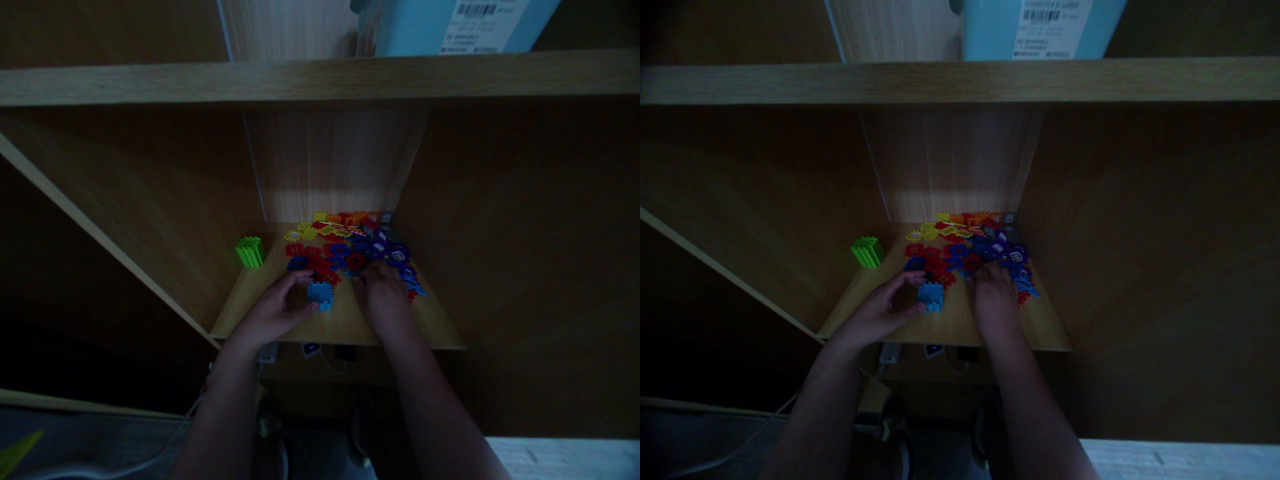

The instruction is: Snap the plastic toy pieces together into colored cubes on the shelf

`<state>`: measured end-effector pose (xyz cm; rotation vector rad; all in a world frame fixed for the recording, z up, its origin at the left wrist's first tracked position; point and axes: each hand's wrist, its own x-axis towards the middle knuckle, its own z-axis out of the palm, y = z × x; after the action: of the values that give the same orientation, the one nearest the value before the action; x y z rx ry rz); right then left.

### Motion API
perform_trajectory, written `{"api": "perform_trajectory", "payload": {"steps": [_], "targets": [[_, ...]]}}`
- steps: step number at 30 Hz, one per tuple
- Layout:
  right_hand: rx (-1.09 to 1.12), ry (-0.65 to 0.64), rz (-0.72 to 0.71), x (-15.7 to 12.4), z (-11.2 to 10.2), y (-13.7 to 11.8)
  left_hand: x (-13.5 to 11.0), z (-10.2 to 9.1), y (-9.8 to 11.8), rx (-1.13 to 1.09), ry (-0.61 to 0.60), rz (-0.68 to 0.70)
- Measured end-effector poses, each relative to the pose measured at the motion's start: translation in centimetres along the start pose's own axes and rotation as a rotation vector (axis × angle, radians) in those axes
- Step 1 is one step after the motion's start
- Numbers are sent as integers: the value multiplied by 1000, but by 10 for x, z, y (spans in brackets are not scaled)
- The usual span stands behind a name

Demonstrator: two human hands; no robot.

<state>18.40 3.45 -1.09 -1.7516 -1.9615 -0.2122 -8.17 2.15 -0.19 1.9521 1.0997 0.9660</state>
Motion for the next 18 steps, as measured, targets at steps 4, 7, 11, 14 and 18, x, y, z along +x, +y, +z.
{"api": "perform_trajectory", "payload": {"steps": [4, 7, 11, 14, 18], "targets": [[29, 74, 5, 1, 4, 4, 0, 0, 1, 13, -1, -1], [40, 99, 34, 2, 3, 5, 0, -1, 2, 15, 0, -3], [22, 59, 109, 2, 0, 4, 0, -1, 2, 14, -5, -5], [-10, 7, 72, 2, -3, 3, 0, 0, 3, 13, -4, -9], [-12, -81, -62, 0, -11, 6, 0, 0, 5, 14, 1, -16]]}}
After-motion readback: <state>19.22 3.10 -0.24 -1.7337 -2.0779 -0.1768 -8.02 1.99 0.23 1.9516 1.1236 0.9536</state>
